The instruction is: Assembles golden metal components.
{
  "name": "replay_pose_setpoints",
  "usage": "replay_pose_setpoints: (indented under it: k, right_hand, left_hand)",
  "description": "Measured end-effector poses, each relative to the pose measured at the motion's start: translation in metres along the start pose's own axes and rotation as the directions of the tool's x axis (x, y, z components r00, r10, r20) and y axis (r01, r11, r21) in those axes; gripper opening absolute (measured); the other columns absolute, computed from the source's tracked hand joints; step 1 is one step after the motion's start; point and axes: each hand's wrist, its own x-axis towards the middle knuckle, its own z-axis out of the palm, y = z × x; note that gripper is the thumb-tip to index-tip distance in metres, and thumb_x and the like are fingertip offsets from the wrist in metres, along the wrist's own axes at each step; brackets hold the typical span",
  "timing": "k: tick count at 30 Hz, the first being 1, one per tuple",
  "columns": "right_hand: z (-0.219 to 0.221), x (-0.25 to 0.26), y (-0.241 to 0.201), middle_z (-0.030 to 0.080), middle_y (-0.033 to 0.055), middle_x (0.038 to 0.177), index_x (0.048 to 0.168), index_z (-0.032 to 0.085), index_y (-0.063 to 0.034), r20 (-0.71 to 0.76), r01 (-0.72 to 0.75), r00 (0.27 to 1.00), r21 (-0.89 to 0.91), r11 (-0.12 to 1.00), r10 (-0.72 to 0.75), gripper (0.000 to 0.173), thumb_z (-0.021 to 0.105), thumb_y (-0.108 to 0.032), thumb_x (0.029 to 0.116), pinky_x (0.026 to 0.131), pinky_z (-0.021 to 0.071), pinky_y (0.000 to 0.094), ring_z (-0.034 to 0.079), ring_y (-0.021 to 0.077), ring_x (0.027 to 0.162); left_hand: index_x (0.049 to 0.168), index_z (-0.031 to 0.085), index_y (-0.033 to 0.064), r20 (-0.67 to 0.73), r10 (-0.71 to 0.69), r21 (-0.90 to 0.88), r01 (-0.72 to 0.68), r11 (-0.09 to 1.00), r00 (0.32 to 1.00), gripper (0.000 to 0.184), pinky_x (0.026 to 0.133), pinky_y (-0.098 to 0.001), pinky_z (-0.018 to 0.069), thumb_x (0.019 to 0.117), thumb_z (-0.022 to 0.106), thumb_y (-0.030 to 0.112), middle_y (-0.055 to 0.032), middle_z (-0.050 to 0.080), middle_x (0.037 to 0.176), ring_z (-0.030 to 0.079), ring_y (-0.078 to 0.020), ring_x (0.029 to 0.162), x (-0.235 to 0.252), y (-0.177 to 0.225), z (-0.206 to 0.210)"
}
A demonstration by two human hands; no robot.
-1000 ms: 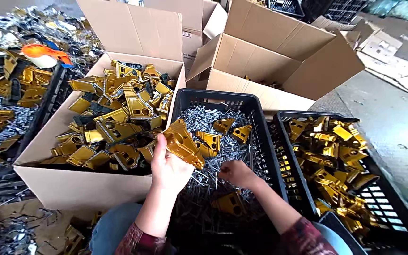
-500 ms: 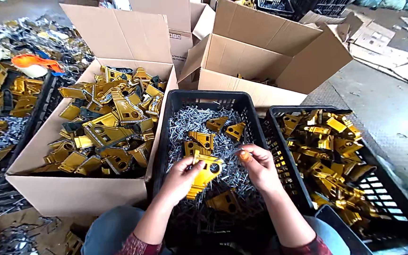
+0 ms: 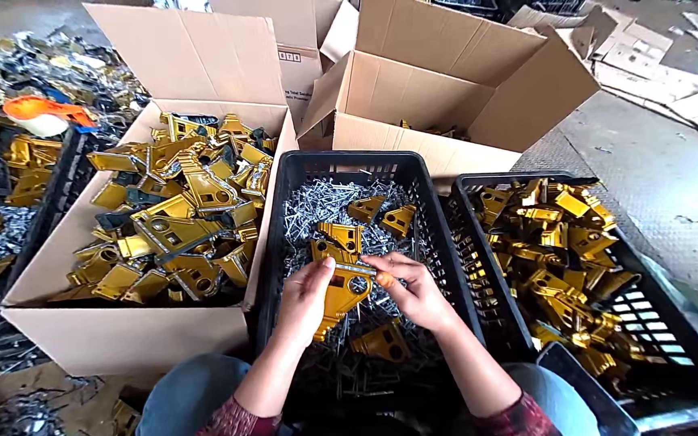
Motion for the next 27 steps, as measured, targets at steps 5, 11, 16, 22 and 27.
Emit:
replay_pose_setpoints:
  k: [5, 11, 16, 22, 27]
  right_hand:
    - [0.008, -0.004, -0.012, 0.046, 0.0119, 0.157, 0.158, 0.036, -0.002, 0.262, -0.133, 0.963, 0.649, 0.749, -0.055, 0.094, 0.07, -0.057, 0.0905, 0.112, 0.0475, 0.0381, 0.052, 0.019, 0.137]
    - [0.019, -0.007, -0.027, 0.06, 0.0068, 0.14, 0.158, 0.021, -0.0269, 0.137, -0.077, 0.989, 0.808, 0.585, -0.059, 0.098, 0.084, -0.027, 0.084, 0.104, 0.053, 0.039, 0.064, 0.019, 0.121]
    - [0.02, -0.01, -0.011, 0.059, 0.0167, 0.136, 0.154, 0.029, -0.0055, -0.032, 0.108, 0.994, 0.005, 0.994, -0.108, 0.108, 0.092, -0.037, 0.0728, 0.104, 0.0554, 0.0428, 0.062, 0.0237, 0.125]
    - [0.018, -0.009, -0.018, 0.069, 0.0091, 0.127, 0.141, 0.059, -0.0045, 0.091, -0.001, 0.996, -0.12, 0.993, 0.011, 0.08, 0.077, -0.057, 0.0837, 0.105, 0.0504, 0.0432, 0.063, 0.0195, 0.119]
    - [0.014, -0.012, -0.022, 0.074, 0.0007, 0.097, 0.105, 0.079, -0.0062, 0.019, -0.197, 0.98, 0.111, 0.974, 0.197, 0.019, 0.073, -0.019, 0.0932, 0.085, 0.0561, 0.0234, 0.067, 0.0038, 0.092]
  left_hand:
    - [0.094, 0.073, 0.0163, 0.372, 0.098, -0.247, -0.004, 0.969, 0.923, 0.033, 0.084, -0.0252, 0.059, 0.1068, 0.044, 0.024, 0.0069, 0.074, 0.092, 0.07, -0.0031, 0.089, -0.004, -0.001, -0.01]
    - [0.102, 0.074, 0.0178, 0.465, 0.139, -0.282, -0.003, 0.959, 0.874, 0.037, 0.087, -0.0254, 0.0582, 0.109, 0.043, 0.036, 0.0078, 0.074, 0.098, 0.069, -0.0027, 0.094, -0.003, -0.007, -0.007]
    - [0.15, 0.042, 0.0033, 0.357, 0.024, 0.075, -0.054, 0.996, 0.934, 0.064, 0.099, -0.0334, 0.0559, 0.0965, 0.067, 0.028, -0.0109, 0.063, 0.134, 0.065, -0.0159, 0.116, 0.006, -0.014, -0.006]
    - [0.144, 0.046, -0.0005, 0.498, -0.057, 0.033, 0.047, 0.998, 0.865, 0.071, 0.09, -0.0333, 0.0607, 0.081, 0.078, 0.009, -0.0083, 0.072, 0.116, 0.072, -0.016, 0.102, 0.0, -0.019, -0.004]
    - [0.128, 0.061, -0.0006, 0.488, 0.006, 0.056, -0.039, 0.998, 0.873, 0.048, 0.078, -0.0292, 0.0626, 0.0825, 0.073, 0.008, -0.0053, 0.074, 0.105, 0.073, -0.0123, 0.089, -0.001, -0.019, -0.002]
